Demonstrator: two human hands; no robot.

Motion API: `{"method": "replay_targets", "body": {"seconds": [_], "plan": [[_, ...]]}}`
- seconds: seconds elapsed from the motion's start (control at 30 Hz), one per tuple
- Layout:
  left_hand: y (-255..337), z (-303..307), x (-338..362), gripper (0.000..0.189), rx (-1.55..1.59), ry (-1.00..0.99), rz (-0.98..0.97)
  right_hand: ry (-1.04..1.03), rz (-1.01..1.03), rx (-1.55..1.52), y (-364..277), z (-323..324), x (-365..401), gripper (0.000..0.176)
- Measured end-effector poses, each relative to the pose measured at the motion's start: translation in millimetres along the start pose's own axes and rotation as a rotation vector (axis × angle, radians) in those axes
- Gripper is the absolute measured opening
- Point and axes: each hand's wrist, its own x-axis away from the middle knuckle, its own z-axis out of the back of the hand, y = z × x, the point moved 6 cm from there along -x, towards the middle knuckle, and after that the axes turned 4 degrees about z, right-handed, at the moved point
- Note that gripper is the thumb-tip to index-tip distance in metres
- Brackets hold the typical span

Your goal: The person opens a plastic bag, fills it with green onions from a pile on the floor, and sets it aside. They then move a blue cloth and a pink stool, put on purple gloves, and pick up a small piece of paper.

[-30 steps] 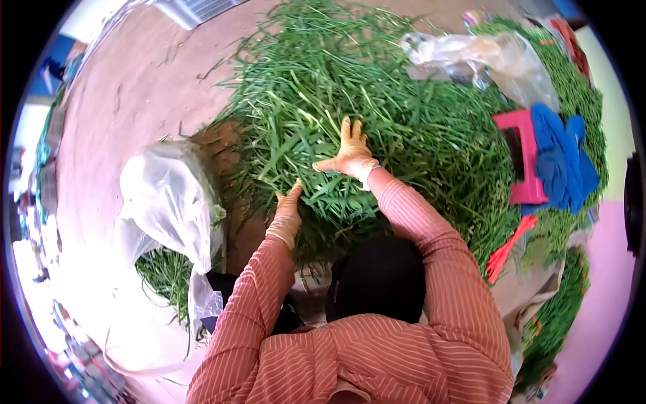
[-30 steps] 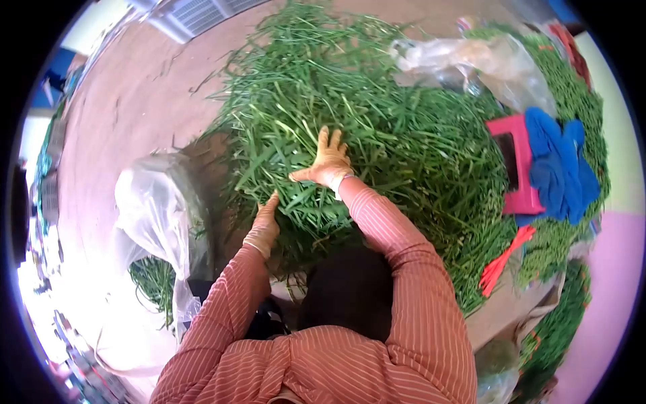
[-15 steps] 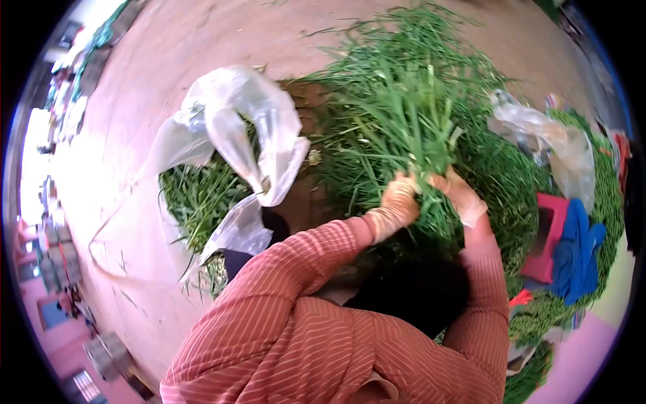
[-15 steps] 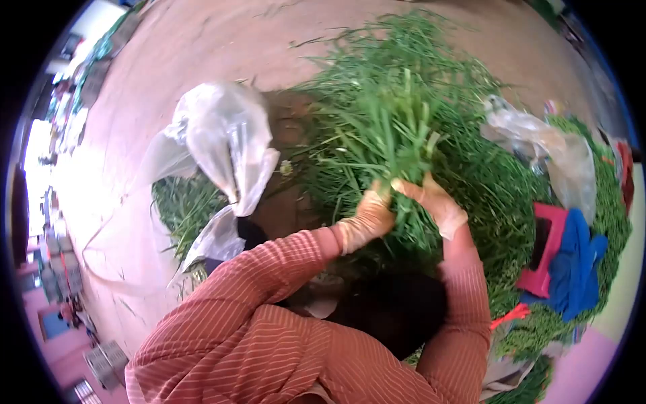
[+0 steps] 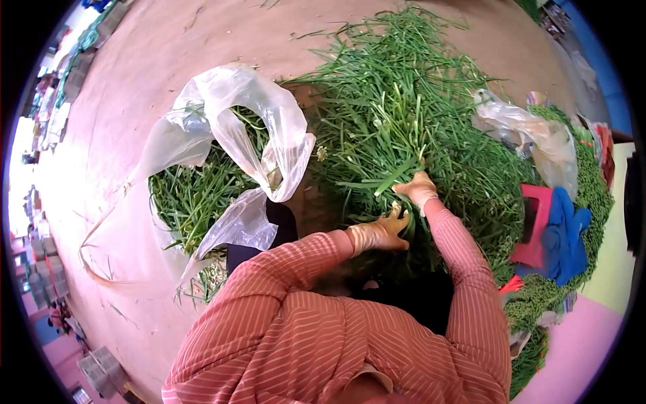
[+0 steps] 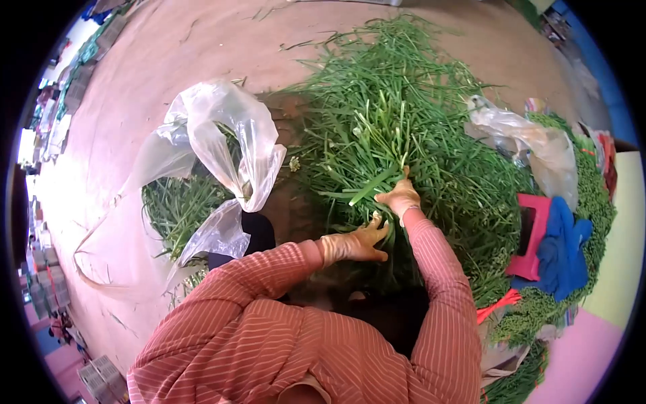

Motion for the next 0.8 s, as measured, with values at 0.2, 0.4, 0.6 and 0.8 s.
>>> {"method": "replay_targets", "body": {"seconds": [0.2, 0.4, 0.6, 0.8], "plan": [[33, 52, 104, 0.047, 0.305, 0.087, -0.233, 0.212, -0.123, -0.229, 34, 8, -7, 0.058], [1, 153, 240, 0.032, 0.741, 0.598, -0.298, -0.006, 0.145, -0.907, -11, 33, 49, 0.041], [-116, 172, 319, 0.027, 0.852, 1.151, 0.078, 0.050, 0.145, -1.192, -40, 77, 95, 0.029], [-198, 158, 338, 0.041, 1.187, 1.112, 0.438, 0.126, 0.219, -1.423, -58, 118, 112, 0.031]]}}
